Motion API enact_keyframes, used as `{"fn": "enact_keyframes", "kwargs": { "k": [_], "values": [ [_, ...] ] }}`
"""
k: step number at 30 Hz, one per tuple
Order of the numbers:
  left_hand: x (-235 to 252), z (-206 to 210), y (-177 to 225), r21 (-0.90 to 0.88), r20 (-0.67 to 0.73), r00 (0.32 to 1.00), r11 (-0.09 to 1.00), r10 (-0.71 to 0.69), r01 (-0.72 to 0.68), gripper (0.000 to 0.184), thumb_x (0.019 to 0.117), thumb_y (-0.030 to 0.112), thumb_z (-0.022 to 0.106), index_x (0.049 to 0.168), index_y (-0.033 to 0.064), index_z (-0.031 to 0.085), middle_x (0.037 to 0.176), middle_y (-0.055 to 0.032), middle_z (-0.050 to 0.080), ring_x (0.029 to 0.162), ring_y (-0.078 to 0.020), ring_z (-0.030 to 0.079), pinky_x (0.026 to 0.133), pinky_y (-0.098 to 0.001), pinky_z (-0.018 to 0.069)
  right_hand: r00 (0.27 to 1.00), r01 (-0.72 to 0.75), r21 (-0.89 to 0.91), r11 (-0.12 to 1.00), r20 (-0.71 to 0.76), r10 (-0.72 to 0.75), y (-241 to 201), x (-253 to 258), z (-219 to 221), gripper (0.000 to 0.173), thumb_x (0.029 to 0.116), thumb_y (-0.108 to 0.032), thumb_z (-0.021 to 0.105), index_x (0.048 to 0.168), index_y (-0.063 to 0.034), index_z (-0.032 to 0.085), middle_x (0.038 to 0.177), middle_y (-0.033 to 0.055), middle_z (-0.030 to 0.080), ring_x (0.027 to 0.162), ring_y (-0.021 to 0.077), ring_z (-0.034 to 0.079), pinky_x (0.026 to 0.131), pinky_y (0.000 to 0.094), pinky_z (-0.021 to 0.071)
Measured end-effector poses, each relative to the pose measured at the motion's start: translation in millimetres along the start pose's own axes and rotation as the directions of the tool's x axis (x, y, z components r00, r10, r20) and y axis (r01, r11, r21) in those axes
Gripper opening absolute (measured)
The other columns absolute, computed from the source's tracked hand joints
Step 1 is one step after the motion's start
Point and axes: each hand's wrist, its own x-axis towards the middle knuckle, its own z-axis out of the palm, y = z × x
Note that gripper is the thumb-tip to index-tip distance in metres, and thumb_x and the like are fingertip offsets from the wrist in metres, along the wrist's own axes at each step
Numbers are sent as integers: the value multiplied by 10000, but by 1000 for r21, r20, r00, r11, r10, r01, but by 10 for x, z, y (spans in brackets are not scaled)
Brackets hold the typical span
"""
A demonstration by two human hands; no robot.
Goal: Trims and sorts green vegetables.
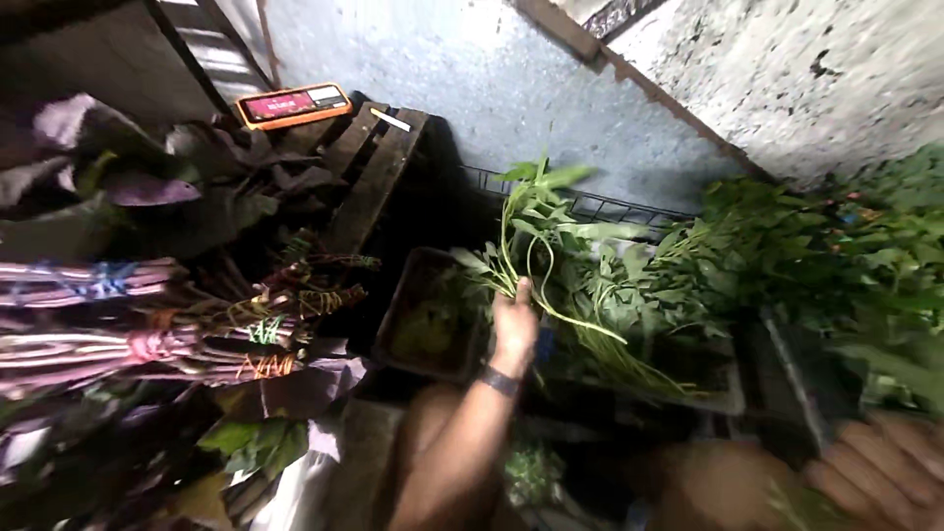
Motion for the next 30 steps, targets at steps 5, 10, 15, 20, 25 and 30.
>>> {"fn": "enact_keyframes", "kwargs": {
  "k": [5, 10, 15, 20, 25, 30],
  "values": [
    [-292, 116, -53, -9, 252, 965, 997, 71, -71, 240, 1000, 172, 674, 1160, 6, 605, 827, -82, 663, 591, -130, 579, 528, -273, 501, 986, -105, -328, 939, -157, 55, -1, -16, 176, 482, 1104, -366, 293, 882, -193, 684, 547, -142, 467, 398, -30, 322, 374, 149, 298],
    [-639, 143, -266, 53, 354, 917, 975, 184, -216, 258, 942, 106, 722, 1142, -26, 626, 922, -77, 718, 830, -141, 704, 790, -321, 608, 988, -152, -815, 560, -140, 64, 844, 269, 221, 352, 1007, -273, 649, 1285, -58, 662, 1044, 22, 715, 827, 52, 632, 778, 267, 549],
    [-651, 6, -99, 41, 398, 916, 997, 47, -69, 329, 988, 126, 667, 1287, -2, 612, 1046, -61, 717, 871, -89, 677, 771, -260, 578, 954, -154, -715, 682, -287, -85, 1343, 379, 159, 237, 961, -54, 661, 1186, 23, 667, 896, 68, 700, 762, 94, 655, 728, 299, 578],
    [-497, -24, 6, -104, 198, 957, 967, -211, 234, 226, 1058, 252, 579, 1110, 33, 584, 574, -5, 454, 379, -88, 376, 342, -242, 363, 852, -269, -762, 589, -474, -224, 684, 592, -29, 442, 1028, -338, 627, 1319, -11, 565, 850, 94, 579, 566, 150, 485, 525, 350, 468],
    [-647, 102, -6, -179, 264, 964, 982, -12, 62, 151, 1057, 166, 564, 1070, 24, 615, 568, 5, 475, 390, -81, 403, 364, -239, 395, 893, -96, -657, 748, -388, -227, 98, 706, 264, 303, 1107, -309, 427, 1188, -68, 592, 828, -30, 568, 514, 44, 436, 482, 210, 427],
    [-862, 124, 62, -92, 361, 886, 957, 290, -275, 137, 983, 81, 643, 1093, 2, 665, 780, -14, 658, 519, -67, 525, 456, -229, 457, 921, -177, -236, 956, -382, 76, 316, 1010, 563, 318, 1115, -279, 378, 1098, -46, 594, 769, 13, 571, 546, 99, 509, 517, 240, 477]
  ]
}}
